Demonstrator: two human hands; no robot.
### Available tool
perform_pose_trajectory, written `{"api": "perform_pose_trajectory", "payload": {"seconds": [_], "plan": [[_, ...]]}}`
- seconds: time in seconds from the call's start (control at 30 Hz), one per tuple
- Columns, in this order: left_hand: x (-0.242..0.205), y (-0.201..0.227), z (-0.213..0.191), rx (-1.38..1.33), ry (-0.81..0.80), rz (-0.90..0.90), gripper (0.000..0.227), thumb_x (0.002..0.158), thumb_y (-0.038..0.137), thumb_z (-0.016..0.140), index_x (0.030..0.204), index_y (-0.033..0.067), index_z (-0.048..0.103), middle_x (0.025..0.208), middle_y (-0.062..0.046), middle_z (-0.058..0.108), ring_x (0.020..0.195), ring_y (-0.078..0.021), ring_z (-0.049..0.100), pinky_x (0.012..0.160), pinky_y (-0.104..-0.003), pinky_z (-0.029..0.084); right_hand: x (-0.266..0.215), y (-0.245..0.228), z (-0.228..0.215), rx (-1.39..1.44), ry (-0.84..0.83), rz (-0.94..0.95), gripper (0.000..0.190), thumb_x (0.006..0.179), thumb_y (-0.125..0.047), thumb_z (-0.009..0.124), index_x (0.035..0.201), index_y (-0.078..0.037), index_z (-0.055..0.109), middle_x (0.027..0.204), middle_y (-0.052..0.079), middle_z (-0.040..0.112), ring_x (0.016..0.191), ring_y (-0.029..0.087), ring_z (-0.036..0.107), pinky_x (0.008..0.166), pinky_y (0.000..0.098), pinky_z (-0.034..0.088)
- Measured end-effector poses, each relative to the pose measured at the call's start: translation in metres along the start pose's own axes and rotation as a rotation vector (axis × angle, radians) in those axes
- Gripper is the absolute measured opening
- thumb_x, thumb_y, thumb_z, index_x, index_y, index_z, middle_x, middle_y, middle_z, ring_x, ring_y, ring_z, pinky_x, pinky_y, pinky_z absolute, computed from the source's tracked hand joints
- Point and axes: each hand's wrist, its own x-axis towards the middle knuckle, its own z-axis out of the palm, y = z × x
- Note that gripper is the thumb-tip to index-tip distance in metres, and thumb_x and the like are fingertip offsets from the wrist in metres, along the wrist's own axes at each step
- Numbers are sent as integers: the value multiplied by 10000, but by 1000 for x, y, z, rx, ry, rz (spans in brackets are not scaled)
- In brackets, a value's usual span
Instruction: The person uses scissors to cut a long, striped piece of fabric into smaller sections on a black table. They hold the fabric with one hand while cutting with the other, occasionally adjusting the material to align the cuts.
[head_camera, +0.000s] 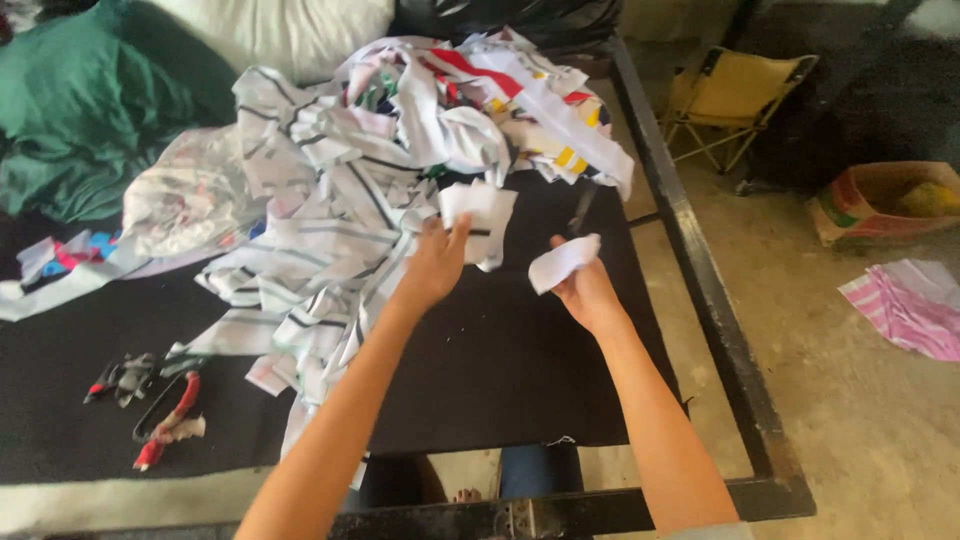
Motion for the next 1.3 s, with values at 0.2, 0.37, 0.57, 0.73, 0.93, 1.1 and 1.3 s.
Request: {"api": "perform_pose_trajectory", "payload": {"seconds": [0.2,0.37,0.57,0.73,0.93,1.1,1.3], "plan": [[-110,41,-7,112,343,-61,802,947,486,640,1558,47,363,1525,-289,345,1448,-451,346,1173,-624,281,-52,-41,5,-1318,348,-282,597,670,-225,767,1208,-22,608,909,245,716,935,415,738,778,476,613],[-105,23,10,208,308,186,429,939,485,682,1277,221,705,1452,-79,415,1395,-303,384,1060,-529,360,-60,-27,7,-1466,285,-179,369,737,-279,799,1006,-77,647,973,186,694,935,424,733,749,524,612],[-96,9,14,75,412,227,206,1012,358,635,1052,222,784,1184,38,548,1176,-180,547,931,-391,430,-37,-27,-5,-1408,184,-117,376,675,-333,858,945,-93,754,861,128,755,853,317,761,686,418,627],[-101,4,5,-471,449,287,332,1068,255,573,861,71,755,1034,-34,667,978,-283,703,869,-407,533,-68,-53,14,-1370,120,-40,492,712,-296,812,1095,2,729,1015,227,753,1049,399,718,853,497,594],[-114,21,9,-637,504,345,84,990,153,672,968,82,712,953,-101,703,949,-329,693,858,-438,532,-76,-35,30,-1420,177,-35,553,721,-304,835,1165,-14,678,1147,271,700,1130,423,681,925,503,580],[-136,64,40,-464,388,501,247,900,52,675,1145,76,673,991,-154,707,920,-404,661,840,-463,516,-56,-46,2,-1381,-9,51,728,721,-299,830,1325,30,592,1105,237,717,1148,392,678,955,500,556],[-137,80,59,-186,380,712,345,923,311,673,1219,138,714,801,-43,537,713,-259,572,696,-353,460,-56,-35,-1,-1343,61,10,583,747,-200,808,1270,-29,616,907,130,722,920,281,725,801,411,589]]}}
